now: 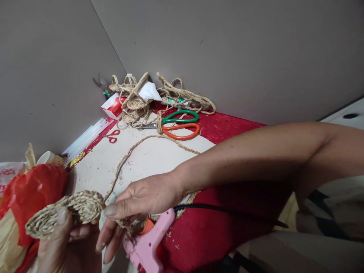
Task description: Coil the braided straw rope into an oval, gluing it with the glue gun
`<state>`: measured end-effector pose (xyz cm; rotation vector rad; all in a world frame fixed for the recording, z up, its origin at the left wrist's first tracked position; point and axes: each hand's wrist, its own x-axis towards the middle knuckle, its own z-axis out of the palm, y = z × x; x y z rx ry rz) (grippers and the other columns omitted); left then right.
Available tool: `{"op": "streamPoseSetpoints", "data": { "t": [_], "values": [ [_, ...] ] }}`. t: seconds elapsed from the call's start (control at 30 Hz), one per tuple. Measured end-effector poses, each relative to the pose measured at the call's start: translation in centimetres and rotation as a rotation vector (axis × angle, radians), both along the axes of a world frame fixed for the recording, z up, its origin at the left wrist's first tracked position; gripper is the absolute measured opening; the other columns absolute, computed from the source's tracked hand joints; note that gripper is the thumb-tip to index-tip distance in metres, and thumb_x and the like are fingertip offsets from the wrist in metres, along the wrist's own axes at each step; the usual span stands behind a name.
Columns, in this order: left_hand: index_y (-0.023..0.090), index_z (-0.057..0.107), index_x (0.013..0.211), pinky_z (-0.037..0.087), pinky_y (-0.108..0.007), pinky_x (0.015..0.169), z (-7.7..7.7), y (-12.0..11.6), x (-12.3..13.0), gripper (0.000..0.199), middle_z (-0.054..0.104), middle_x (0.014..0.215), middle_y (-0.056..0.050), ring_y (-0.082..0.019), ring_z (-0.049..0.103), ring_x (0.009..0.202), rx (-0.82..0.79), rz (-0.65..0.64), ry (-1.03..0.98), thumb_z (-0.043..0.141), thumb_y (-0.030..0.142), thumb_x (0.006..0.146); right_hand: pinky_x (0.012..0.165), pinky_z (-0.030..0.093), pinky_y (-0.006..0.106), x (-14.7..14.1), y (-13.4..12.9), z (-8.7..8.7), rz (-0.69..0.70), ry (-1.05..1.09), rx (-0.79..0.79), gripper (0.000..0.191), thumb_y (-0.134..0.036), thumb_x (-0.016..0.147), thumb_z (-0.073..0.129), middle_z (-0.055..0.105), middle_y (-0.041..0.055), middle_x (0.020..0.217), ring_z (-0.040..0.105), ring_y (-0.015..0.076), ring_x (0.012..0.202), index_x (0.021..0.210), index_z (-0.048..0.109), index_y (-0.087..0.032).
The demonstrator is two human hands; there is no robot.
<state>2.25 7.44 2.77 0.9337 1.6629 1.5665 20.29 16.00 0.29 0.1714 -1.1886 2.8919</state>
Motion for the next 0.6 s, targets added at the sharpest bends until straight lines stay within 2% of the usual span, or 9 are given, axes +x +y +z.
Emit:
{"op": "streamPoseSetpoints", "data": {
  "t": [0.07,0.13,0.3,0.5,0.6],
  "values": [
    [0.026,0.067,0.081,0.056,-0.032,0.076,0.6,0.4,1.2,0.017,0.067,0.082,0.004,-0.015,0.061,0.075,-0.024,0.039,-0.152,0.075,0.039,0.074,0.082,0.043,0.017,0.0,0.1,0.1,0.001,-0.017,0.002,0.034,-0.032,0.102,0.039,0.066,0.0009,0.078,0.063,0.0057,0.077,0.088,0.063,-0.012],
    [0.024,0.068,0.079,0.056,-0.033,0.081,1.2,0.5,1.9,0.016,0.067,0.076,0.003,-0.016,0.061,0.075,-0.048,0.076,-0.236,0.076,0.037,0.073,0.077,0.042,0.016,0.1,0.2,0.1,-0.004,-0.044,0.018,0.036,-0.033,0.102,0.038,0.066,0.0007,0.076,0.063,0.0052,0.076,0.088,0.063,-0.011],
    [0.022,0.069,0.079,0.055,-0.033,0.087,1.6,0.9,2.7,0.009,0.067,0.076,0.001,-0.016,0.061,0.078,-0.016,0.048,-0.283,0.072,0.03,0.078,0.081,0.042,0.016,-0.1,0.3,-0.7,-0.061,-0.039,0.057,0.036,-0.038,0.101,0.041,0.068,0.0006,0.078,0.064,0.0049,0.078,0.092,0.064,-0.012],
    [0.023,0.071,0.083,0.058,-0.025,0.072,1.8,1.3,2.9,0.008,0.071,0.083,0.002,-0.015,0.062,0.074,0.053,0.047,-0.334,0.07,0.024,0.076,0.072,0.042,0.022,-0.9,0.2,-1.3,-0.315,-0.043,0.116,0.027,-0.035,0.101,0.047,0.069,0.0011,0.071,0.066,0.0096,0.067,0.097,0.063,-0.014],
    [0.025,0.072,0.083,0.058,-0.026,0.074,2.1,1.5,2.7,0.01,0.073,0.086,0.003,-0.017,0.065,0.081,0.1,0.073,-0.347,0.068,0.024,0.074,0.074,0.045,0.025,-0.6,0.3,-0.8,-0.422,-0.032,0.105,0.033,-0.049,0.089,0.063,0.066,-0.002,0.065,0.065,0.0111,0.062,0.089,0.061,-0.016]
  ]
}}
